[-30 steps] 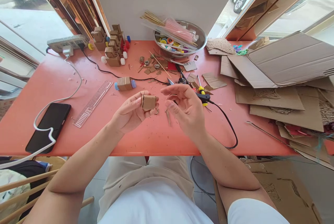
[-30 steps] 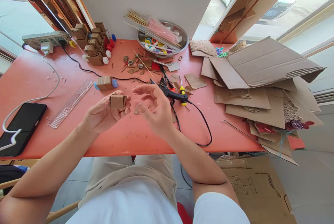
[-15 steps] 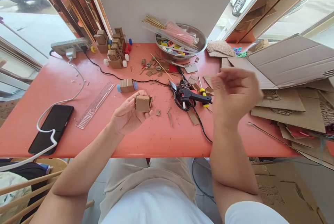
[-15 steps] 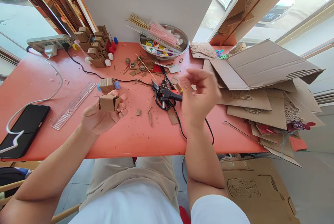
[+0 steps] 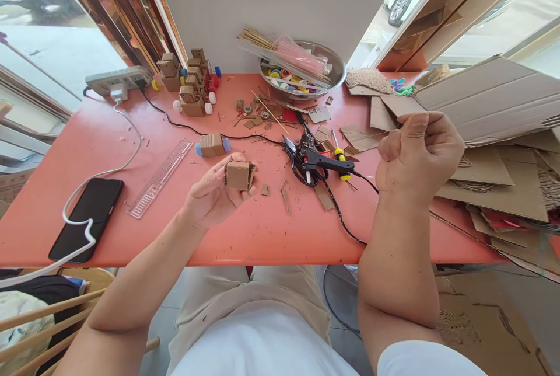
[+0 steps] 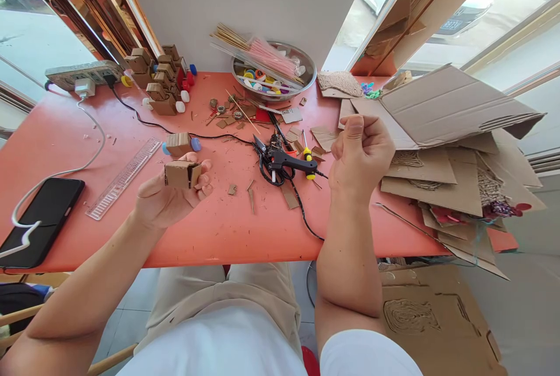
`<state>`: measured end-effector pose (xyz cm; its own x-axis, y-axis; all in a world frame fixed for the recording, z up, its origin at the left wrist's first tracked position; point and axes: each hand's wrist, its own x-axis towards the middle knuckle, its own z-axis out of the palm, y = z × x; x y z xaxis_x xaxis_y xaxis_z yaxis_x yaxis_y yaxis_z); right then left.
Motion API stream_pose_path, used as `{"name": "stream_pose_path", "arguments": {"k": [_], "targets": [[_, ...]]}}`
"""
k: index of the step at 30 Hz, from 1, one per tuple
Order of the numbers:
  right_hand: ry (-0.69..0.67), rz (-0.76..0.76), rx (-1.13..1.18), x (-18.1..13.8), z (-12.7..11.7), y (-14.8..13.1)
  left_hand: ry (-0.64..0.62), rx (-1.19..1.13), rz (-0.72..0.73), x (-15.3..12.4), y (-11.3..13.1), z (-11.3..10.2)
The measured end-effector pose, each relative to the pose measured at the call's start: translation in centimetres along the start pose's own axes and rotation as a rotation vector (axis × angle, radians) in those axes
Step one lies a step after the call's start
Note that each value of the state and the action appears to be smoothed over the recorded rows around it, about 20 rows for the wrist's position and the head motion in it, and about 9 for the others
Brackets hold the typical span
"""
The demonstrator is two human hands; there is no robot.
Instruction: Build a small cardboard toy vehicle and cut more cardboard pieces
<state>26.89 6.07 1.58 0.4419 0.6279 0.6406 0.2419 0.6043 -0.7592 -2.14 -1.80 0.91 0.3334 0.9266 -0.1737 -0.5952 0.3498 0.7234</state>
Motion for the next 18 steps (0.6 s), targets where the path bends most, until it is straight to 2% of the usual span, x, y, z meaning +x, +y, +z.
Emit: {"name": "stream_pose_path", "arguments": {"k": [6,11,14,18], "targets": [[-0.047,0.060,0.065,-0.3,0.6,-0.9,0.021,-0.008,0.006,0.3,-0.2,-0.5],[-0.134,0.076,0.017,-1.5,0.9,-1.0,0.155,-0.012,0.030,0.8,-0.3,-0.7],[-0.268,0.029,-0.094,-3.3,1.6,-2.1,0.199,-0.043,-0.020,1.1,-0.4,-0.6],[-0.550,0.009,-0.143,-5.8,2.6,-3.8,0.192,-0.101,-0.101,1.4,-0.8,-0.5]]}}
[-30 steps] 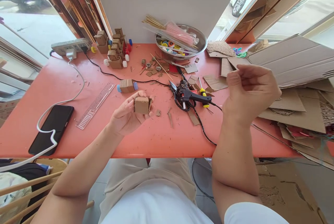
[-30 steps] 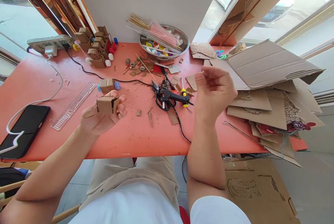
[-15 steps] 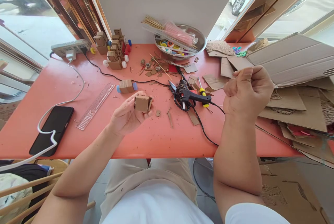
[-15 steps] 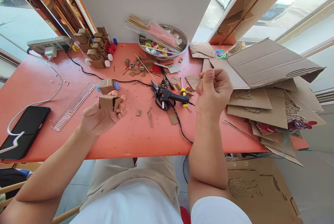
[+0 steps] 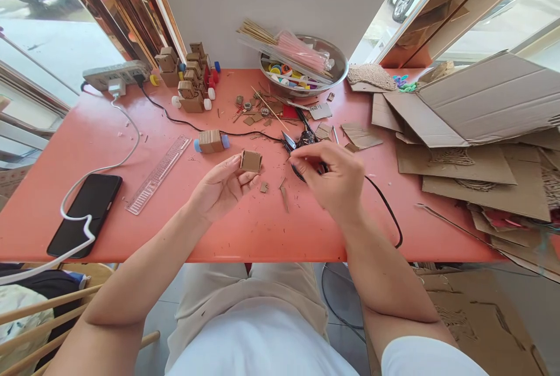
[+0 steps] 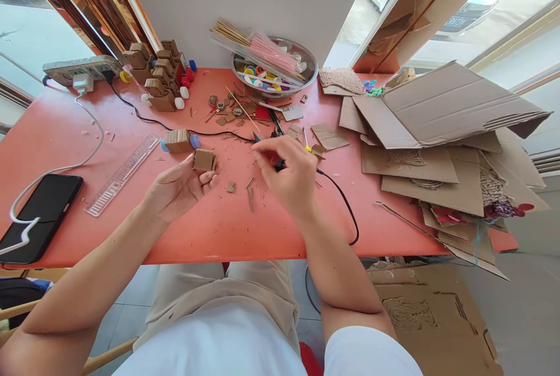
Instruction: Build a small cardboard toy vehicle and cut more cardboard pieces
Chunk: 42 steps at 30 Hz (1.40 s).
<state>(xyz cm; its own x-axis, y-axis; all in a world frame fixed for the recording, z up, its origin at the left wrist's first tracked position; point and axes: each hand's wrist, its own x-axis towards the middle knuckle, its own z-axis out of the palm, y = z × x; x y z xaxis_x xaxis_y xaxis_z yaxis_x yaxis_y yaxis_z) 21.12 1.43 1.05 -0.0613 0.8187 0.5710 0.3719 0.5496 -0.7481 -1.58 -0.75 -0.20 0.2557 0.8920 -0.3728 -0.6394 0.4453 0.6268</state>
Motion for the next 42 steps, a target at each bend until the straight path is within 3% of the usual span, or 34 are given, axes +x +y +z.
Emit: {"name": "stream_pose_path", "arguments": {"k": [3,5,12,20,27,32,35,42], "targets": [[-0.169,0.007,0.030,-0.8,0.8,-0.6,-0.043,0.008,-0.028,0.0,-0.3,0.0],[-0.200,0.022,0.032,-0.9,1.0,-0.6,-0.075,0.045,-0.003,-0.1,-0.4,0.0],[-0.181,0.103,0.201,-1.0,0.9,-0.9,-0.105,0.155,0.202,-0.5,-0.5,-0.4],[-0.104,0.331,0.369,0.0,0.3,-1.9,-0.080,0.364,0.575,-1.4,-1.5,1.0],[-0.167,0.320,0.391,0.1,0.2,-1.5,0.024,0.439,0.709,-2.2,-1.9,1.7],[-0.216,0.246,0.433,-0.4,0.7,-1.0,-0.026,0.437,0.810,-1.8,-1.8,1.0],[-0.234,0.216,0.447,-0.8,1.0,-1.1,-0.105,0.421,0.744,-1.3,-1.5,0.3],[-0.266,0.156,0.463,-1.3,1.6,-1.5,-0.203,0.347,0.349,-1.1,-0.6,-0.1]]}}
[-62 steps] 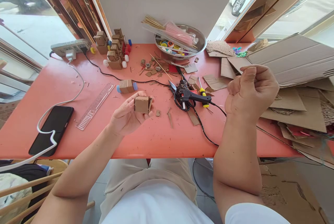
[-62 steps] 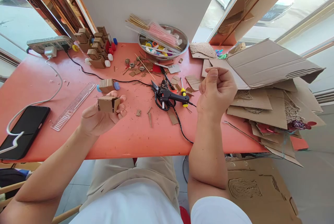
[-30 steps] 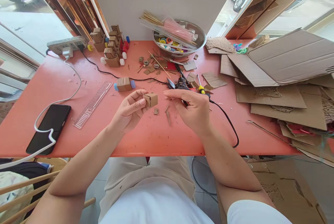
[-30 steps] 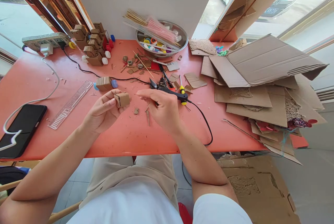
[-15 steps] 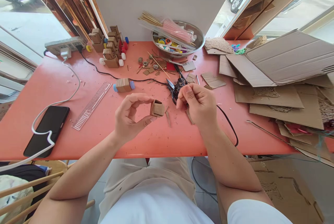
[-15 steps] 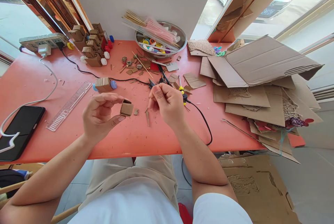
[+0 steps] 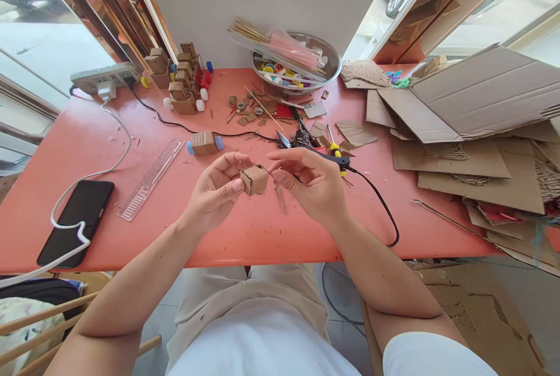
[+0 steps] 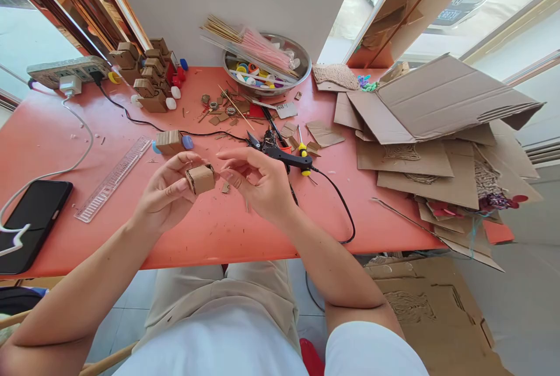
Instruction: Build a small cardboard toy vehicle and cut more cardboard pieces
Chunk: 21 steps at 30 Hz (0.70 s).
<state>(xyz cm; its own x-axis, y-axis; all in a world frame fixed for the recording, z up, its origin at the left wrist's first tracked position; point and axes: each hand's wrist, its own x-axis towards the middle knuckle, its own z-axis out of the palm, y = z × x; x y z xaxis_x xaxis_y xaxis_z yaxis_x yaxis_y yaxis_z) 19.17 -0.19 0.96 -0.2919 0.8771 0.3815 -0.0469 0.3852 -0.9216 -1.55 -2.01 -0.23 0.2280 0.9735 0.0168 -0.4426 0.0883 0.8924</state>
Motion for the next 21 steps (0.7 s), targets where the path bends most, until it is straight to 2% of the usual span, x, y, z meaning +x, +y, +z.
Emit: {"name": "stream_pose_path", "arguments": {"k": [4,7,14,21], "targets": [[-0.038,-0.079,-0.086,0.0,0.2,-0.1,-0.054,-0.091,-0.172,0.1,0.0,-0.1],[-0.042,-0.186,-0.217,-0.1,0.1,0.0,-0.040,-0.133,-0.235,0.3,-0.2,-0.1],[0.002,-0.391,-0.500,-0.6,0.3,0.8,-0.021,-0.179,-0.260,0.5,-0.4,0.4],[0.012,-0.491,-0.552,-0.6,0.3,0.8,-0.015,-0.172,-0.238,0.2,-0.1,0.5]]}}
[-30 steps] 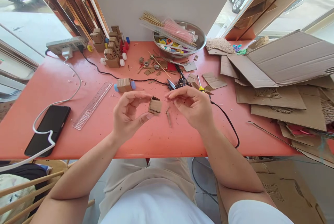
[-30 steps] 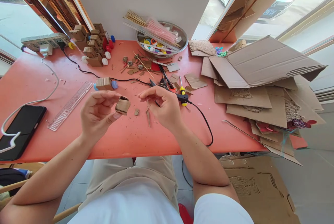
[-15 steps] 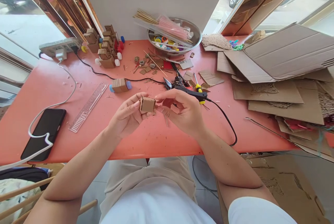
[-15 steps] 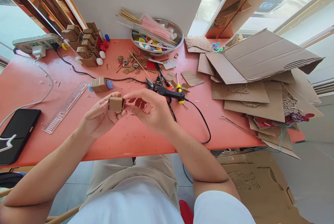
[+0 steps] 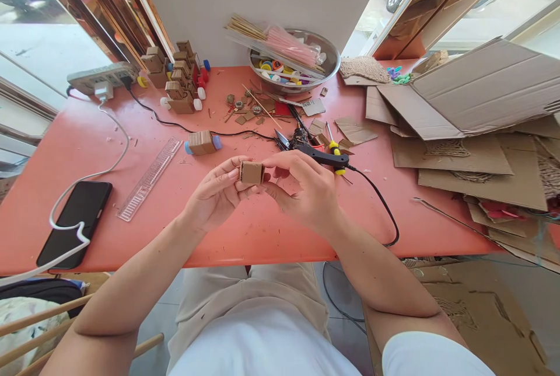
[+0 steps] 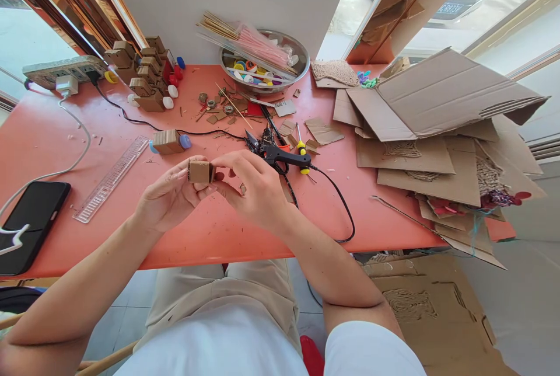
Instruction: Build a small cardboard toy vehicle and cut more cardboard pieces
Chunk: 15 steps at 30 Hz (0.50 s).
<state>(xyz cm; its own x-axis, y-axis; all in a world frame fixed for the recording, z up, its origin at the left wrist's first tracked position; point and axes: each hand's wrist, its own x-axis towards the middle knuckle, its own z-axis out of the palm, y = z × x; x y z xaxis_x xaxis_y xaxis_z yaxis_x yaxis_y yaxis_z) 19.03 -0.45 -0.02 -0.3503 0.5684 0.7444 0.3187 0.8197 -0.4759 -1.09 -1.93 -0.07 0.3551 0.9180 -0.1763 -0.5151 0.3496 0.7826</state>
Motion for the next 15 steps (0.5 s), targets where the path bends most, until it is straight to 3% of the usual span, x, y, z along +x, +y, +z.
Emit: {"name": "stream_pose_path", "arguments": {"k": [7,15], "targets": [[0.019,-0.024,-0.058,-0.1,0.0,-0.1,0.018,0.105,0.099,-0.2,-0.1,0.0],[-0.015,0.123,-0.027,0.0,-0.6,0.0,0.180,0.503,0.570,-0.1,-0.4,-0.8]]}}
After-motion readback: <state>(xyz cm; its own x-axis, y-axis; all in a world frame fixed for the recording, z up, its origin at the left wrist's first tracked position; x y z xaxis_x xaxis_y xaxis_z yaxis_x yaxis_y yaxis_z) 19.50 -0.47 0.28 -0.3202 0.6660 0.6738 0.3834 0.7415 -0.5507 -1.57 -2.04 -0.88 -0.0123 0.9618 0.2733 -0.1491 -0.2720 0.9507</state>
